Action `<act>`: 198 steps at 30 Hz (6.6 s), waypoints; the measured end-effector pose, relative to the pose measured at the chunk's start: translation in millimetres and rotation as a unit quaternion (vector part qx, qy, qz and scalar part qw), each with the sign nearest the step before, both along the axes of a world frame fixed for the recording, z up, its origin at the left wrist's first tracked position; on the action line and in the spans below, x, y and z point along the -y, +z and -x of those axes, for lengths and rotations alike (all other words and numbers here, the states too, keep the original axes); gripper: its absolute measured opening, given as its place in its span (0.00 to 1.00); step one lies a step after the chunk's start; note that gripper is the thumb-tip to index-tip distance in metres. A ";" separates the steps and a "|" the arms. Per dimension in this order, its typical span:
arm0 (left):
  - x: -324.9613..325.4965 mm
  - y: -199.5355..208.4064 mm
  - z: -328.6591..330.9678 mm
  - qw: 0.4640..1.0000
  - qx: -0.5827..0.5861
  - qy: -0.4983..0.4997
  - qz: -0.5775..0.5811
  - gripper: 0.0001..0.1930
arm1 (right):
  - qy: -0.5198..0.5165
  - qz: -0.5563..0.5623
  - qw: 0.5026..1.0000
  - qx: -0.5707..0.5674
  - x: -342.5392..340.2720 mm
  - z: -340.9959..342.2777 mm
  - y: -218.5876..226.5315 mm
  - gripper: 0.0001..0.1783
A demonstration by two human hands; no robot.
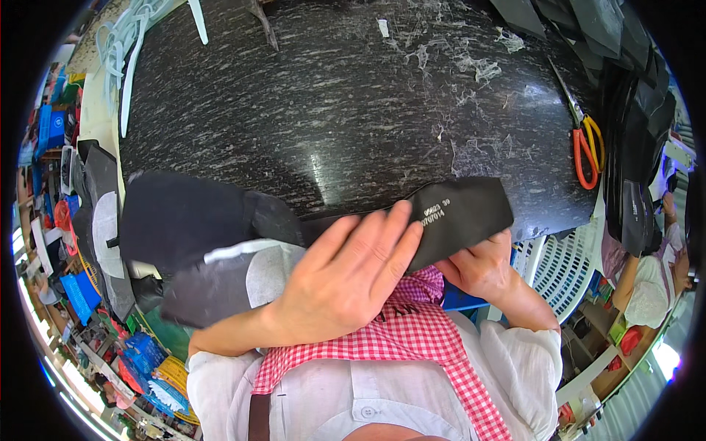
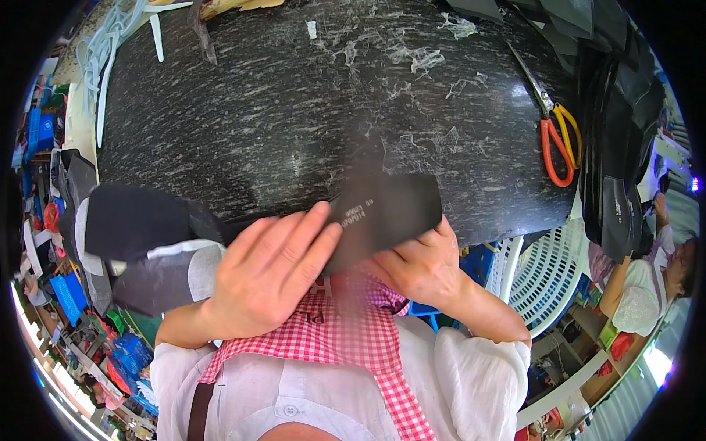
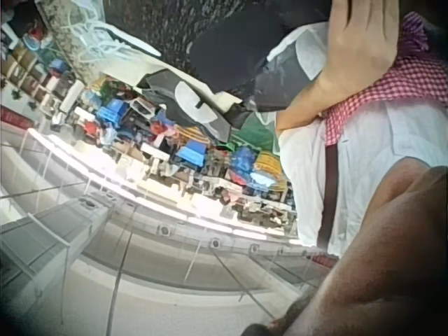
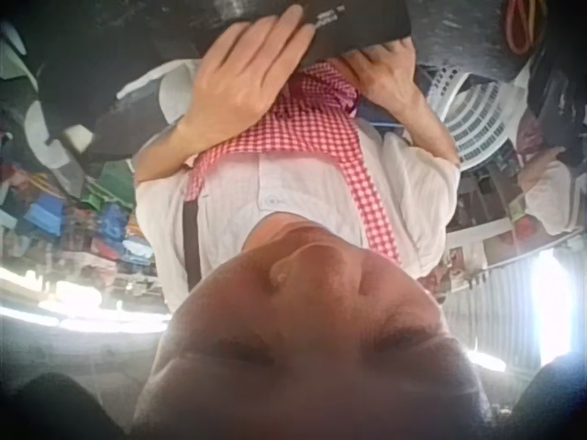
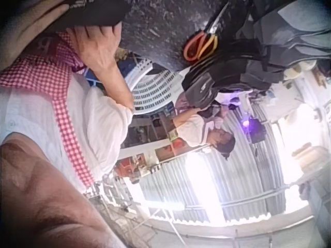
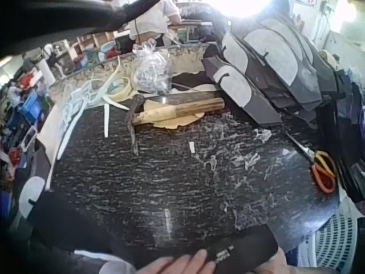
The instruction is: The person applies reinforcement strips to the edges of leather pieces, folds the edges over by hand, and hammers the folded seams flat using a small hammer.
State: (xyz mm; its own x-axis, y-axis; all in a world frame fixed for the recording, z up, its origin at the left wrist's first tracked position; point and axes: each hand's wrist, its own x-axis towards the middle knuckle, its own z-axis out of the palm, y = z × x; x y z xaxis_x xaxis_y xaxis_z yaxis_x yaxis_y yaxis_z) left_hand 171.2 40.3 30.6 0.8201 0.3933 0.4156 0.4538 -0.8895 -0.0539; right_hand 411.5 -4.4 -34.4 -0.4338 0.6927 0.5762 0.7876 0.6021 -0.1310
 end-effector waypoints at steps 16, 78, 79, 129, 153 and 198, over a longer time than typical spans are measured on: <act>-8.2 -4.9 5.6 0.984 -0.153 -0.048 -0.071 0.22 | 0.032 0.039 0.998 0.040 -42.7 -14.1 54.4 0.11; -14.6 -36.3 170.9 0.993 0.115 -0.021 0.035 0.16 | 0.267 0.047 0.942 0.198 -27.6 134.6 52.9 0.10; -11.2 -38.4 171.6 0.992 0.116 -0.021 0.035 0.16 | 0.251 0.036 0.945 0.208 -25.9 136.7 51.5 0.10; -40.7 -41.4 125.3 0.976 0.186 0.042 0.105 0.18 | 0.162 0.137 0.977 -0.024 -65.2 122.2 39.9 0.07; -7.7 -46.6 152.3 0.985 0.163 -0.024 0.042 0.26 | 0.131 -0.024 0.978 0.161 -32.9 155.4 42.1 0.16; 5.5 -38.4 226.5 0.998 0.034 0.010 -0.042 0.22 | 0.289 0.102 0.943 0.130 -34.0 188.7 46.3 0.20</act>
State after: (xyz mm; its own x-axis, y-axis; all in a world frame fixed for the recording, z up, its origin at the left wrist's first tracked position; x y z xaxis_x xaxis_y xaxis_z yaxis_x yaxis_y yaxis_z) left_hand -55.3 34.8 -7.7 0.7811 0.3703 0.5028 0.4766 -0.8738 -0.0969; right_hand 222.8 29.6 11.9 -0.8813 0.3816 0.2787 0.3565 0.9241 -0.1379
